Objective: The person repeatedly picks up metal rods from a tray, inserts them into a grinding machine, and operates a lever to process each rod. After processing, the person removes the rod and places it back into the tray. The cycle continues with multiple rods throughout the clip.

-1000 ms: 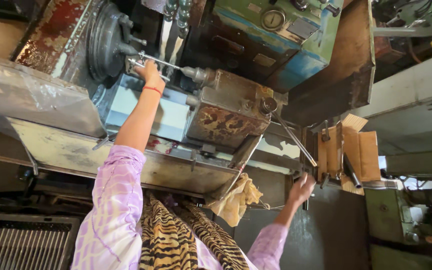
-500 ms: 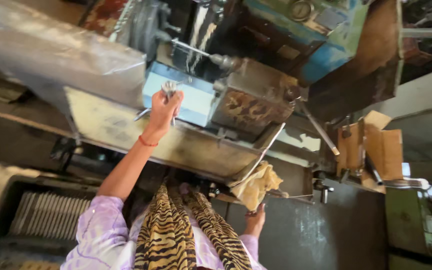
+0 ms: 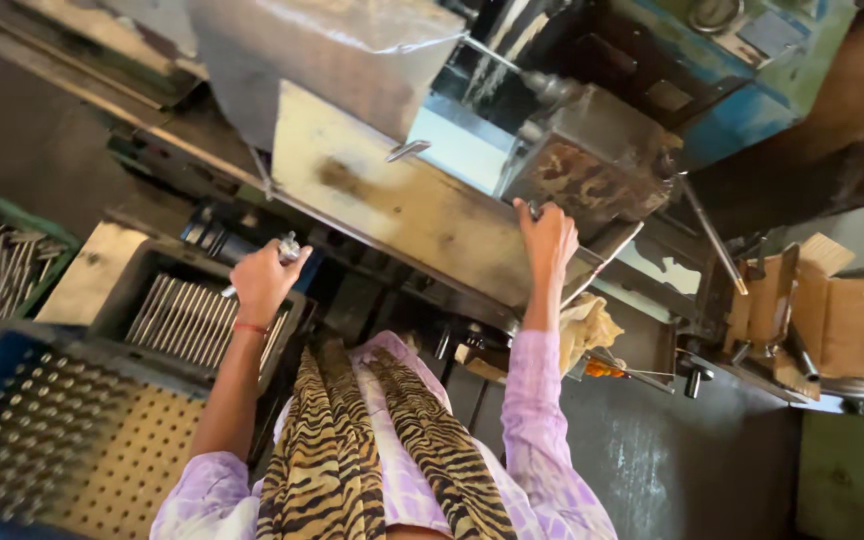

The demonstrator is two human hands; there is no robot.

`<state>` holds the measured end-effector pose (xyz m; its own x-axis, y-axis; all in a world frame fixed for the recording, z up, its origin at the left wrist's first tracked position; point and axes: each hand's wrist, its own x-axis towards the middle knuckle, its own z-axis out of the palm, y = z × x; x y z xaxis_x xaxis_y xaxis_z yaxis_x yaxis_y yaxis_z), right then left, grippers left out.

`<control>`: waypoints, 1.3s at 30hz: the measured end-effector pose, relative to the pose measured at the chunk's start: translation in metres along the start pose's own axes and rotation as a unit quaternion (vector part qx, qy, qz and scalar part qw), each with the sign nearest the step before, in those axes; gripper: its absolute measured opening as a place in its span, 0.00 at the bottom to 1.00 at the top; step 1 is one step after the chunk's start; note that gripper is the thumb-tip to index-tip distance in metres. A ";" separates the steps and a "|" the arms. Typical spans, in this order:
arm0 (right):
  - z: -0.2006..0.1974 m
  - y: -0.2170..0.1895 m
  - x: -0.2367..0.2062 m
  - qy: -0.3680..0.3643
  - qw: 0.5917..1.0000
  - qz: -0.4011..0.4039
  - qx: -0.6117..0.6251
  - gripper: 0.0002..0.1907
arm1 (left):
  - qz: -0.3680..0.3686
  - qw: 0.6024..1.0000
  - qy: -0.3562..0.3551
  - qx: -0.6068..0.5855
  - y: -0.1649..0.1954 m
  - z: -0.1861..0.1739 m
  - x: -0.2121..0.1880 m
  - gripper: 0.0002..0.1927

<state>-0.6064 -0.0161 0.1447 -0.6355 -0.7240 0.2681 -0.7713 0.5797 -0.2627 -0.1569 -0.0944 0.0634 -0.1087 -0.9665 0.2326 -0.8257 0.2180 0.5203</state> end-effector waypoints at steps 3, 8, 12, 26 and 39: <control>-0.002 -0.019 0.006 0.000 0.999 -0.044 -0.004 0.25 | -0.153 0.900 0.020 -0.408 -0.018 -0.012 -0.012 0.28; 0.001 -0.072 -0.048 -0.049 0.934 -0.048 0.350 0.17 | -0.221 0.609 0.033 -0.761 -0.034 -0.041 -0.014 0.14; 0.019 -0.164 -0.161 -0.252 0.884 -0.109 0.379 0.13 | -0.204 0.543 0.057 -0.813 -0.034 -0.062 -0.024 0.12; 0.013 -0.286 -0.329 -0.189 0.849 -0.216 0.444 0.10 | -0.205 0.514 0.095 -0.828 -0.043 -0.097 -0.089 0.09; 0.011 -0.260 -0.342 -0.067 0.881 -0.234 0.405 0.08 | -0.254 0.404 0.123 -0.870 -0.051 -0.107 -0.114 0.05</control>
<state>-0.1879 0.0765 0.1117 -0.2033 -0.8821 0.4249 -0.6355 -0.2112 -0.7427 -0.0429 0.0194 0.0987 0.0661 -0.9500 -0.3053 0.9558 -0.0276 0.2927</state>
